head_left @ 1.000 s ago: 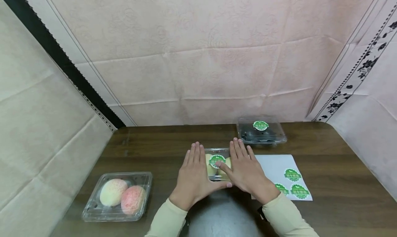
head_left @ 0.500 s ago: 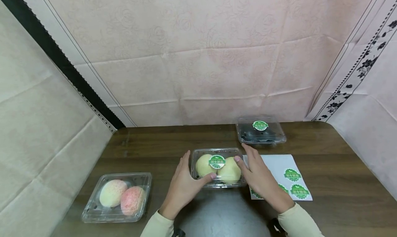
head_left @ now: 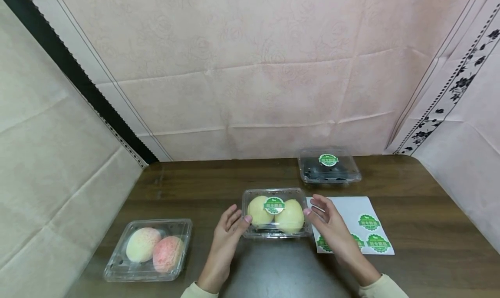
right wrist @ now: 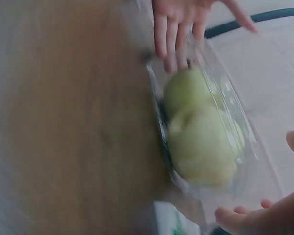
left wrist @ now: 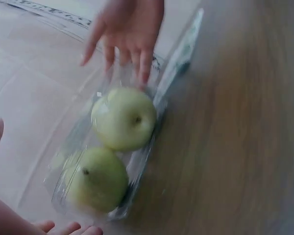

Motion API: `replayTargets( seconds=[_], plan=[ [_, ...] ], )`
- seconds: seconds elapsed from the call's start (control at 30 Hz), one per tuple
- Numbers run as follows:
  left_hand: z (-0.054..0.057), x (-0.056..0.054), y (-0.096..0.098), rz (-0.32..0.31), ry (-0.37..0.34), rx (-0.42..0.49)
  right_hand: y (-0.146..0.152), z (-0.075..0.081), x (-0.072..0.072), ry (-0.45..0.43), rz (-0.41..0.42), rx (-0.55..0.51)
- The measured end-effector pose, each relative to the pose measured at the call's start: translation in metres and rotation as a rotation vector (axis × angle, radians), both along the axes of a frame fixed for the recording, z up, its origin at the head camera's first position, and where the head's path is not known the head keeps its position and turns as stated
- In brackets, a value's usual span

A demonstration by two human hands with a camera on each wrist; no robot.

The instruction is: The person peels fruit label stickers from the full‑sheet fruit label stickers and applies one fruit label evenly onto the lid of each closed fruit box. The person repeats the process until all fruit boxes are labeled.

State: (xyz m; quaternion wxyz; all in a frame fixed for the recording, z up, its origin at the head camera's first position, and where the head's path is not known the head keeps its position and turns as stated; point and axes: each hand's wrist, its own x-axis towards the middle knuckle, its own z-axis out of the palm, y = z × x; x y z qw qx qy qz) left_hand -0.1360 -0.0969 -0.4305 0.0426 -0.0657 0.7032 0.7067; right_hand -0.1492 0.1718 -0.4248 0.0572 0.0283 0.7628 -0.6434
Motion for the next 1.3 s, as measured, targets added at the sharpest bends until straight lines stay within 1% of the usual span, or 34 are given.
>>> replayTargets(
  seconds=[0.07, 0.13, 0.23, 0.33, 0.5, 0.63, 0.73, 0.87, 1.03, 1.13, 1.3],
  plan=[
    [-0.001, 0.003, 0.001, 0.013, -0.025, 0.033, -0.003, -0.002, 0.004, -0.027, -0.017, -0.044],
    [-0.002, 0.005, 0.003, 0.022, -0.053, 0.056, -0.005, -0.004, 0.006, -0.048, -0.034, -0.057],
    [-0.004, 0.007, 0.004, 0.039, -0.093, 0.081, -0.007, -0.006, 0.009, -0.062, -0.063, -0.021],
    [-0.006, 0.008, 0.004, 0.054, -0.128, 0.122, -0.009, -0.008, 0.009, -0.065, -0.075, 0.007],
    [-0.012, 0.007, 0.002, 0.058, -0.161, 0.217, -0.01, -0.01, 0.005, -0.1, -0.076, 0.001],
    [-0.013, 0.004, 0.002, 0.062, -0.16, 0.266, -0.01, -0.008, -0.002, -0.168, -0.081, -0.004],
    [-0.015, 0.003, 0.001, 0.067, -0.143, 0.286, -0.009, -0.007, -0.007, -0.205, -0.084, -0.01],
    [-0.017, 0.001, 0.001, 0.078, -0.115, 0.304, -0.01, -0.009, -0.01, -0.179, -0.091, -0.064],
    [-0.019, -0.004, 0.001, 0.07, -0.073, 0.304, -0.013, -0.01, -0.012, -0.133, -0.099, -0.146],
    [-0.019, -0.008, 0.0, 0.065, -0.053, 0.302, -0.016, -0.01, -0.014, -0.133, -0.108, -0.162],
    [-0.02, -0.017, -0.003, 0.067, -0.046, 0.307, -0.022, -0.008, -0.021, -0.151, -0.132, -0.17]
  ],
)
